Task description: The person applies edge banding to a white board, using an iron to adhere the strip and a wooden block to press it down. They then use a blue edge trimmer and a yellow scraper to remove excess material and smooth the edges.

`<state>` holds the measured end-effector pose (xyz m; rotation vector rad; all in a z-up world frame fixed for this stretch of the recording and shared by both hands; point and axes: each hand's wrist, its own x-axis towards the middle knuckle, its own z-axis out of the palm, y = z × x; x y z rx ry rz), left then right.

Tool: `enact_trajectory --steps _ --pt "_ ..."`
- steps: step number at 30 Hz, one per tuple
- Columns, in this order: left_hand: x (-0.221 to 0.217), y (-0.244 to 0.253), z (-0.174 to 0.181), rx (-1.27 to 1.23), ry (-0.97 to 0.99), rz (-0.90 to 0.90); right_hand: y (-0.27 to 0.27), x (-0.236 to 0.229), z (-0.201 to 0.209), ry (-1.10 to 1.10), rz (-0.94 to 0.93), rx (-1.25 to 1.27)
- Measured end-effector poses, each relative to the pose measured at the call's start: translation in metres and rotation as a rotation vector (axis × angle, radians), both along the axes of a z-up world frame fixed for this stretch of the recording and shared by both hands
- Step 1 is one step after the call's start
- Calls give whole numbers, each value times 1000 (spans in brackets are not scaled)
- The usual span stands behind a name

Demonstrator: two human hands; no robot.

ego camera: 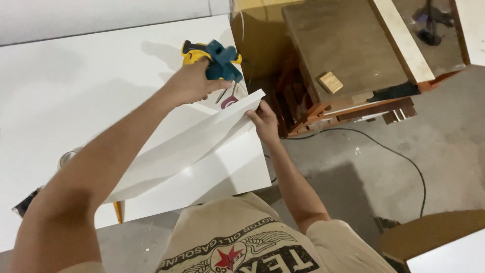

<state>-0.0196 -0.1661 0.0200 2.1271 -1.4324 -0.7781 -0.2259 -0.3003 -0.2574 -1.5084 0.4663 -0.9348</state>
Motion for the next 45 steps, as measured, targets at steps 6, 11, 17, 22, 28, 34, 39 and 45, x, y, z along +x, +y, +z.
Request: enact_trajectory --steps 6,11,17,22,28,34,39,45 --pt "-23 -61 -25 266 -138 -204 2 -2 29 40 26 27" --pt "-33 -62 -19 294 43 -177 -4 -1 26 -16 95 40" --pt "-37 -55 -18 306 118 -88 -16 -3 18 -23 165 15" --pt "-46 -50 -14 366 24 -179 -8 -13 34 -68 149 11" --pt "-80 -38 0 386 -53 -356 14 -34 29 -46 90 5" --pt "-124 -11 -27 216 -443 -317 12 -51 59 -36 89 -38" --pt "-122 -7 -82 137 -732 -252 -28 -73 93 -97 85 -574" --pt "-129 -2 -66 110 -719 -245 -59 -55 142 -395 129 -1428"
